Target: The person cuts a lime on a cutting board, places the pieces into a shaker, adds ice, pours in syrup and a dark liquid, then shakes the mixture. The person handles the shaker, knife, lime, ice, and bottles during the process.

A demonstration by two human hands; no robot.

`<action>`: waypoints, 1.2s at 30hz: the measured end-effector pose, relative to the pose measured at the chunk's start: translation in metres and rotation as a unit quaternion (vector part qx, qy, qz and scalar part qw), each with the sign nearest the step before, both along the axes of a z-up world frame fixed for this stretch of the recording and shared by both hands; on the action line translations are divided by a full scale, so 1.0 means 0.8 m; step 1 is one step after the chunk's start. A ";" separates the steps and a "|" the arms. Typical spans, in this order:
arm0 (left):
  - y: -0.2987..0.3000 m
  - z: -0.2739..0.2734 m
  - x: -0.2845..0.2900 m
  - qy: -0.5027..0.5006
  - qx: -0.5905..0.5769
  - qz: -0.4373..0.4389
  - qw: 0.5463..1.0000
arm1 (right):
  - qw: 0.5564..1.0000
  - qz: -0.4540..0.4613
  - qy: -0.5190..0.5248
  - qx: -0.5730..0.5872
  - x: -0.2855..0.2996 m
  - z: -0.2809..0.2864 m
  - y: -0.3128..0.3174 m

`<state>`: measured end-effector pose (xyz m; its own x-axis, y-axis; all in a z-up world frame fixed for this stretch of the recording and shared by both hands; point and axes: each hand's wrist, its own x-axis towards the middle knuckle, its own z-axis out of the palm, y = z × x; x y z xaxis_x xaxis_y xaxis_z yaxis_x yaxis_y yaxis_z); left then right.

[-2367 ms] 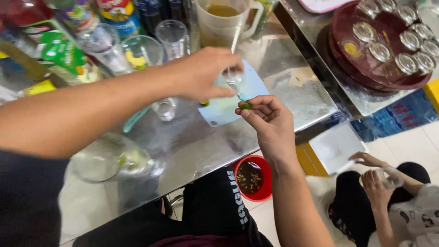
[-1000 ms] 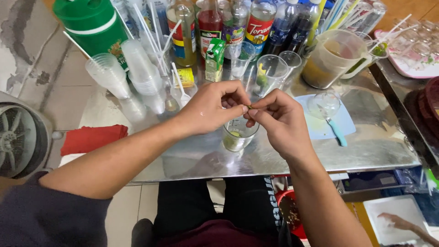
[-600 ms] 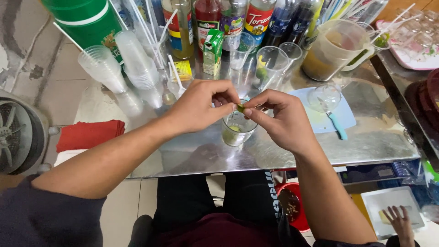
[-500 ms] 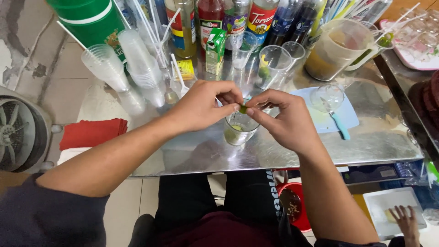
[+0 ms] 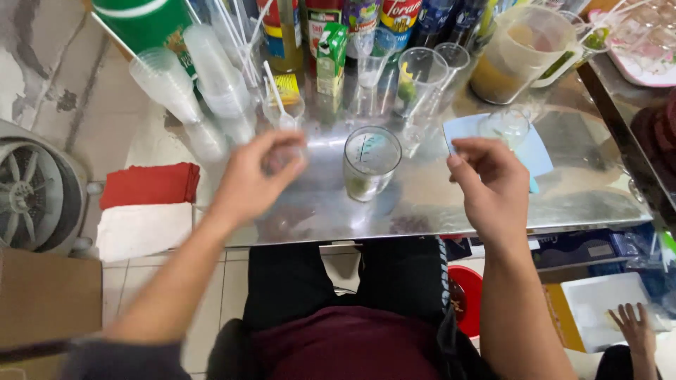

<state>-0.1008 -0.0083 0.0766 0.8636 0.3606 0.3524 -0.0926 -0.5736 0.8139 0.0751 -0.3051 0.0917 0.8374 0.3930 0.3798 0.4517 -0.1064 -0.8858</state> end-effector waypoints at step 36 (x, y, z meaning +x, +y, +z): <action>-0.049 -0.112 -0.025 -0.108 0.086 0.110 0.984 | 0.932 -0.157 -0.259 -0.200 -0.010 -0.130 -0.006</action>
<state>-0.1210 -0.0472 -0.0127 0.6690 0.4497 0.5917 -0.1104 -0.7272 0.6775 0.0670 -0.3103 -0.0125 0.6800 0.3565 0.6408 0.6985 -0.5807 -0.4182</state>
